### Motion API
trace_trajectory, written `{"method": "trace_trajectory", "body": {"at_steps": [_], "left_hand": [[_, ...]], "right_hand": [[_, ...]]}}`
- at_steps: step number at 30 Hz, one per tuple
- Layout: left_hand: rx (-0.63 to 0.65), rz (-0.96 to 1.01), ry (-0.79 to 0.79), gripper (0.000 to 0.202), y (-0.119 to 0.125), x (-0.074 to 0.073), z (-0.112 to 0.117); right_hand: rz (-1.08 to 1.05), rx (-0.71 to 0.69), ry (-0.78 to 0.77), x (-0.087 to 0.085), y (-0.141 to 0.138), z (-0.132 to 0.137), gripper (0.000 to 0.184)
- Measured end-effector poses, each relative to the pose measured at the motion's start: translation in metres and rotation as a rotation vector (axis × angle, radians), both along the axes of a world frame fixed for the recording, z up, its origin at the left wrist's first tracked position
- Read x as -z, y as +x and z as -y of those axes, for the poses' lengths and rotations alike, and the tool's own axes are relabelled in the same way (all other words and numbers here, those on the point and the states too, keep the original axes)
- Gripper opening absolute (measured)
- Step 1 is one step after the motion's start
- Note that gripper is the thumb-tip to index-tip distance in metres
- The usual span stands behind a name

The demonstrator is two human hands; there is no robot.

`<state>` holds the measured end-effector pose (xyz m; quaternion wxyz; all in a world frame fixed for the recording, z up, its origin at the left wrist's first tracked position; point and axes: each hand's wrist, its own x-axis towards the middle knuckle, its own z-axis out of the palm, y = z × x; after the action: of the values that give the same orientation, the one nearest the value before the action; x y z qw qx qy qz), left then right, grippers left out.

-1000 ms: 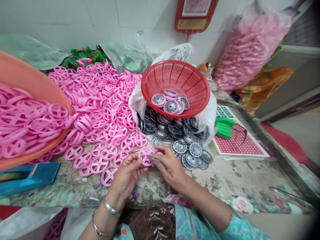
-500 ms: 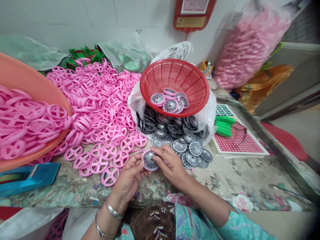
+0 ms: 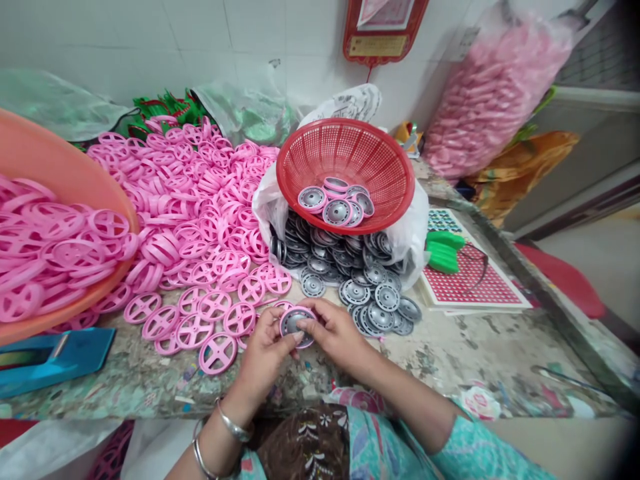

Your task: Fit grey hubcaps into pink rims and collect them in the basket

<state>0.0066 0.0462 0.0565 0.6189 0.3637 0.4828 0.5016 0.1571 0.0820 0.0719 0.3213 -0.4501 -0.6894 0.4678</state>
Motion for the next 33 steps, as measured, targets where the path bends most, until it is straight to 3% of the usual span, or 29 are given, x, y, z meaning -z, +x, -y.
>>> {"method": "trace_trajectory", "body": {"at_steps": [8, 13, 17, 20, 22, 24, 26, 28, 30, 33], "left_hand": [[0.082, -0.103, -0.071, 0.035, 0.003, 0.003, 0.006], [0.056, -0.104, -0.111, 0.045, 0.007, -0.001, 0.006], [0.059, -0.073, -0.107, 0.073, 0.001, -0.001, 0.005], [0.057, -0.066, -0.139, 0.071, -0.004, 0.000, 0.006], [0.058, -0.071, -0.164, 0.062, -0.006, 0.001, 0.007], [0.050, -0.072, -0.164, 0.054, -0.008, 0.004, 0.008], [0.040, -0.078, -0.150, 0.046, -0.012, 0.006, 0.008], [0.009, -0.142, -0.121, 0.038, -0.018, 0.009, 0.006], [-0.056, -0.281, -0.050, 0.027, -0.026, 0.011, 0.004], [-0.145, -0.467, 0.074, 0.017, -0.036, 0.013, 0.002]], "right_hand": [[-0.028, -0.065, -0.029, 0.002, 0.003, 0.002, 0.019], [-0.115, -0.114, -0.156, -0.001, 0.008, -0.009, 0.021], [-0.226, 0.068, -0.189, -0.030, 0.023, -0.044, 0.027], [-0.428, 0.269, 0.009, -0.059, 0.036, -0.071, 0.040], [-0.422, 0.367, 0.182, -0.068, 0.041, -0.079, 0.052], [-0.256, 0.397, 0.339, -0.062, 0.041, -0.075, 0.053], [0.008, 0.252, 0.420, -0.045, 0.039, -0.062, 0.040], [0.282, -0.005, 0.401, -0.025, 0.035, -0.045, 0.028], [0.505, -0.167, 0.351, -0.008, 0.031, -0.030, 0.030], [0.725, -0.155, 0.354, 0.006, 0.026, -0.015, 0.044]]}}
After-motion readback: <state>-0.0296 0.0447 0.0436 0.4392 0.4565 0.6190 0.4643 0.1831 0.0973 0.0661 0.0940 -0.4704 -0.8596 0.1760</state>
